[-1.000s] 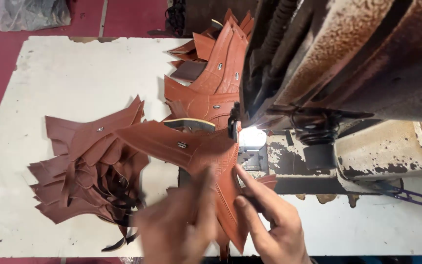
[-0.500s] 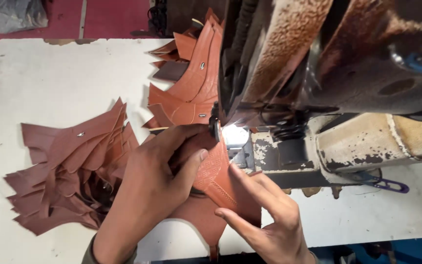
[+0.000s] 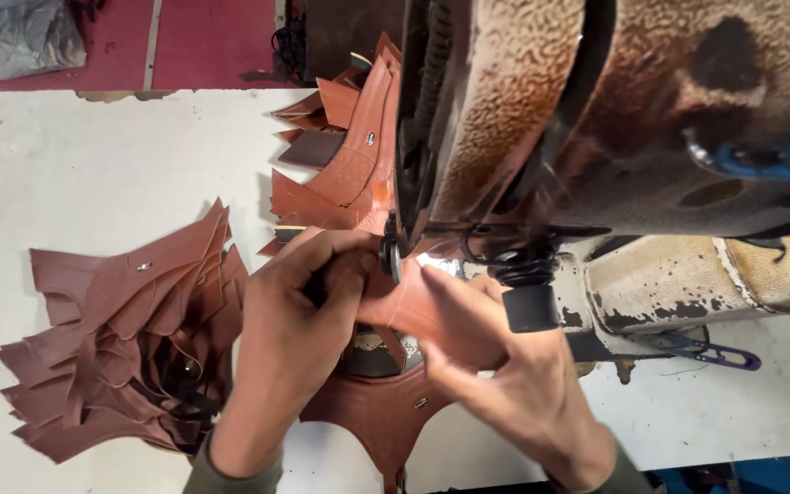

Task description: Stitching together leather pieces for shoes using an industrial sewing machine.

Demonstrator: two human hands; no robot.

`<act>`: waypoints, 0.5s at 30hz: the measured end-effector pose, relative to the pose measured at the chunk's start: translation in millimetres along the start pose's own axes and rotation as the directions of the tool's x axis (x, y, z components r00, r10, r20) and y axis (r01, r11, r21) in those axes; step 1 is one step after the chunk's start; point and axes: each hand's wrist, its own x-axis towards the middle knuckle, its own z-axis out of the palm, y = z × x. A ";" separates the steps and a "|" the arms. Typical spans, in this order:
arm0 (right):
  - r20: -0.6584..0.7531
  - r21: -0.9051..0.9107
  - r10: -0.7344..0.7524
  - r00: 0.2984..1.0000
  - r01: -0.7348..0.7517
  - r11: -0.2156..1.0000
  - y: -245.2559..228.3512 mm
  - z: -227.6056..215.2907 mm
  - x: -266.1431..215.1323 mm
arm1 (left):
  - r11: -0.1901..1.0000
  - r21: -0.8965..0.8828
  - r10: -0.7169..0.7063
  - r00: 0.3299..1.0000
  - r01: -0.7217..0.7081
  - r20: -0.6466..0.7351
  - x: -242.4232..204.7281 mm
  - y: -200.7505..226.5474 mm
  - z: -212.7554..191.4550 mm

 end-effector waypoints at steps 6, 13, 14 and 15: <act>0.079 0.139 -0.039 0.996 0.028 0.990 1.1 -15.0 28.7 | 0.998 -0.011 -0.062 0.975 0.062 -0.214 -8.3 0.5 11.7; 0.319 0.136 0.104 0.942 -0.154 0.979 -4.2 -32.8 57.9 | 0.990 0.046 -0.115 0.946 0.135 -0.302 -7.7 12.6 14.3; 0.318 0.047 0.113 0.941 -0.134 0.990 -0.7 -33.0 59.7 | 0.978 0.088 -0.159 0.945 0.191 -0.285 -5.0 14.6 11.9; 0.318 0.046 0.112 0.941 -0.134 0.990 -1.6 -30.8 56.0 | 0.978 0.088 -0.159 0.945 0.191 -0.285 -5.1 9.6 6.4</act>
